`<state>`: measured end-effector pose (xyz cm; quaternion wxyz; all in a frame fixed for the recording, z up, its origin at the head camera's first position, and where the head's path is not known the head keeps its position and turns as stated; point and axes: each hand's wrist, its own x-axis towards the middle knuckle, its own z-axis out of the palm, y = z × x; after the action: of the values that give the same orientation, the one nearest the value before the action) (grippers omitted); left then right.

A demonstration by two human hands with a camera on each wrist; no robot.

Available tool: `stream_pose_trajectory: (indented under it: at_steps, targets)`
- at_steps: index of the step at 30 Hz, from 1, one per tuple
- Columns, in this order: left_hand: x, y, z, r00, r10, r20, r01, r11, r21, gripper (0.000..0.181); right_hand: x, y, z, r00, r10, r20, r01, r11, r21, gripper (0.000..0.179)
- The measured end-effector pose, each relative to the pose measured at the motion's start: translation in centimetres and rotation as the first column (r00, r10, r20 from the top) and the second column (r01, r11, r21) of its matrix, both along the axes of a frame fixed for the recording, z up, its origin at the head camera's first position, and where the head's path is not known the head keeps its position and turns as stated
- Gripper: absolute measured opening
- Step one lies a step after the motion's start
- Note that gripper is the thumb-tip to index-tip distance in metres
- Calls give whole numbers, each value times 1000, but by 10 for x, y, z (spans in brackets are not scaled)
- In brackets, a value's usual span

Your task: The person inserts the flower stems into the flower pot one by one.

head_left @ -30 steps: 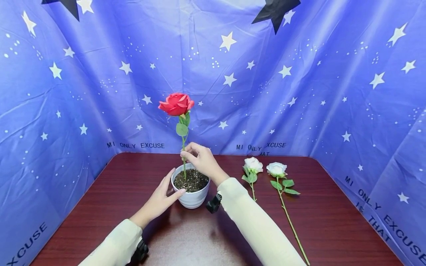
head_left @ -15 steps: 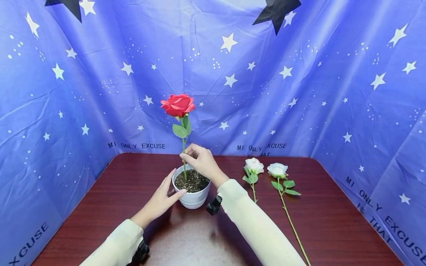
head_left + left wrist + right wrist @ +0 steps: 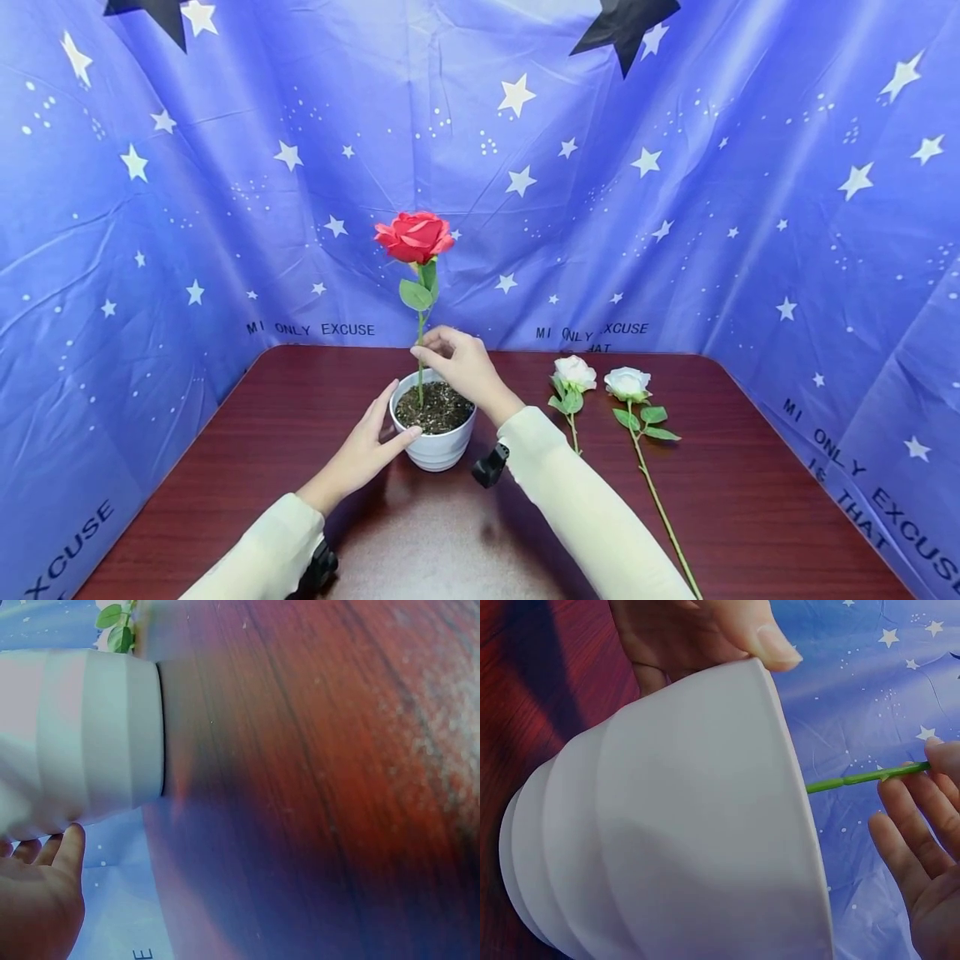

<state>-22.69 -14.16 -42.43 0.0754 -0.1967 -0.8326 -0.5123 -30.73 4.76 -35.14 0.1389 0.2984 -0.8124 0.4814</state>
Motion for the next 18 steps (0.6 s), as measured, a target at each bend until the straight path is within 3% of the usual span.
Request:
stream_pose_trajectory:
  at_steps: [3,5,16,18]
  targets:
    - [8,2,14,1000,-4,12,4,1000,-7,82,0,0,1,1000,-4,10,4,1000,-1,18]
    - [10,2,16,1000,-3,16,4,1000,-9,81,0,1,0,1000,-5,18,5,1000,-5,19]
    - [7,2,13,1000,-9,17,9,1000,2,82,0,1,0,999,-7,38,7,1000,4,20]
    - [4,1,7,1000,-9,13,9,1000,9,83,0,2,0,999,-10,40,10,1000,4,20]
